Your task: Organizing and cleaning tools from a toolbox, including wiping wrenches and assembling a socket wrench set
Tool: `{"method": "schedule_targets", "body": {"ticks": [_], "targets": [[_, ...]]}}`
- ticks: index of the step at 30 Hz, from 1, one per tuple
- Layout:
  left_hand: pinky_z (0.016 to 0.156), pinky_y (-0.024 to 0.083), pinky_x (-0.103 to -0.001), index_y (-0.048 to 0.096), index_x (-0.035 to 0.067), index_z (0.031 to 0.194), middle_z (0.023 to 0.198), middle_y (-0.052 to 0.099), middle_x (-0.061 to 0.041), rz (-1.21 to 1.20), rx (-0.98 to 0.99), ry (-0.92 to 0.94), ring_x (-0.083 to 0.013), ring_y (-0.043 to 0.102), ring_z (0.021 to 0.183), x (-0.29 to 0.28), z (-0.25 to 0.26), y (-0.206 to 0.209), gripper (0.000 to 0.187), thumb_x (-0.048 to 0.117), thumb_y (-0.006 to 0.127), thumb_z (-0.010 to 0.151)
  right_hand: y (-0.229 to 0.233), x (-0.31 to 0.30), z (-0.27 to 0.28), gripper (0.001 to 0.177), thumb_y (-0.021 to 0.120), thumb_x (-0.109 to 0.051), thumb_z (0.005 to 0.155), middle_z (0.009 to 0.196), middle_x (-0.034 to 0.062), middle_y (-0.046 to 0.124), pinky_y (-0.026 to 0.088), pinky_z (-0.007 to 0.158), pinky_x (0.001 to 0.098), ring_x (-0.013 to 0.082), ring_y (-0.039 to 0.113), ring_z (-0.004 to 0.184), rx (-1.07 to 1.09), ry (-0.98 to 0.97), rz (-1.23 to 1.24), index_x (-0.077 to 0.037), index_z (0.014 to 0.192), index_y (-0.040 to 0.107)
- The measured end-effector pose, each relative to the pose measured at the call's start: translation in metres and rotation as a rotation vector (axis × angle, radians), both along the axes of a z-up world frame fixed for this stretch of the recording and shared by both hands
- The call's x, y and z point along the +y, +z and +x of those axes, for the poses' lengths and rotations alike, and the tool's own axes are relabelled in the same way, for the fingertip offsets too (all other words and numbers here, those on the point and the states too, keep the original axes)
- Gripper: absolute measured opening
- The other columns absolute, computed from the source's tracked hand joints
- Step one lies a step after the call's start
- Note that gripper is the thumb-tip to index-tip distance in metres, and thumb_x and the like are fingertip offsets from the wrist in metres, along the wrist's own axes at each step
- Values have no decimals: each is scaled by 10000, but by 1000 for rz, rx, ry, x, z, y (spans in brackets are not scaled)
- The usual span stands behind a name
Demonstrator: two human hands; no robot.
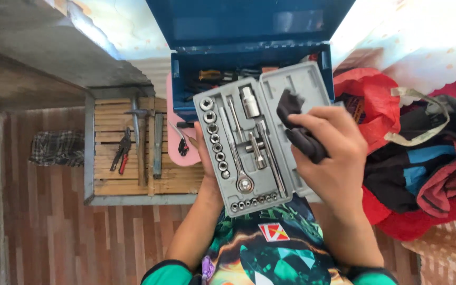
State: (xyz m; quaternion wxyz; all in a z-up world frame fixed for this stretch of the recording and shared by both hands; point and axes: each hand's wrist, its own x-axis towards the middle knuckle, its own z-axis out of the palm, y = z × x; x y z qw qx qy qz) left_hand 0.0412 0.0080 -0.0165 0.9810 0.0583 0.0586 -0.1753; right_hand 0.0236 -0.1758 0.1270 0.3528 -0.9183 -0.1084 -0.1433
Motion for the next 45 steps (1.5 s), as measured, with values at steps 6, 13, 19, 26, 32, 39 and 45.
{"method": "schedule_targets", "body": {"ticks": [6, 13, 19, 26, 32, 39, 45], "targets": [[1043, 557, -445, 486, 25, 1512, 1385, 620, -178, 118, 15, 107, -304, 649, 1190, -1, -5, -22, 803, 682, 411, 1056, -14, 28, 14, 428, 779, 4, 626, 1098, 95, 665, 543, 852, 423, 349, 658, 1008, -61, 205, -58, -73, 1047, 754], [999, 558, -425, 527, 31, 1444, 1299, 662, -158, 159, 12, 118, -282, 663, 1127, 11, -8, -17, 754, 666, 406, 1055, -11, 29, 5, 206, 834, -75, 798, 1016, 79, 668, 530, 819, 405, 313, 655, 957, -132, 239, 46, -73, 974, 726], [1006, 560, -436, 536, 16, 1453, 1309, 657, -156, 149, -22, 140, -291, 653, 1135, 16, -9, -38, 723, 644, 425, 1113, -26, 7, -16, 156, 773, -62, 853, 1035, 96, 677, 536, 847, 347, 253, 677, 965, 19, 211, 318, -44, 990, 702], [994, 555, -473, 513, 46, 1465, 1358, 639, -159, 109, 16, 96, -314, 652, 1153, 10, -12, -8, 769, 656, 429, 1003, -62, -42, -19, 386, 559, -313, 1116, 1063, 179, 673, 523, 868, 368, 269, 645, 929, 143, -25, 1253, 46, 1016, 658], [1016, 542, -472, 510, 38, 1478, 1367, 631, -152, 68, 21, 58, -311, 646, 1160, 11, -14, -24, 783, 669, 445, 1018, -76, -60, 1, 696, 363, -533, 1074, 970, 216, 696, 557, 720, 422, 327, 670, 784, 310, 0, 1558, 94, 1115, 660], [1000, 536, -456, 535, 67, 1454, 1348, 647, -116, 180, 65, 55, -291, 644, 1128, 12, 3, -29, 774, 675, 460, 980, -98, -66, 4, 503, 400, -343, 1071, 1063, 202, 694, 553, 828, 394, 303, 672, 905, 424, -216, 1548, 88, 1199, 623], [991, 540, -468, 527, 50, 1462, 1348, 636, -144, 83, 16, 11, -304, 639, 1134, 16, -5, -28, 763, 669, 470, 1019, -60, -48, -11, 560, 382, -387, 1031, 1075, 190, 702, 557, 766, 388, 287, 685, 876, 464, -256, 1565, 69, 1278, 593]]}}
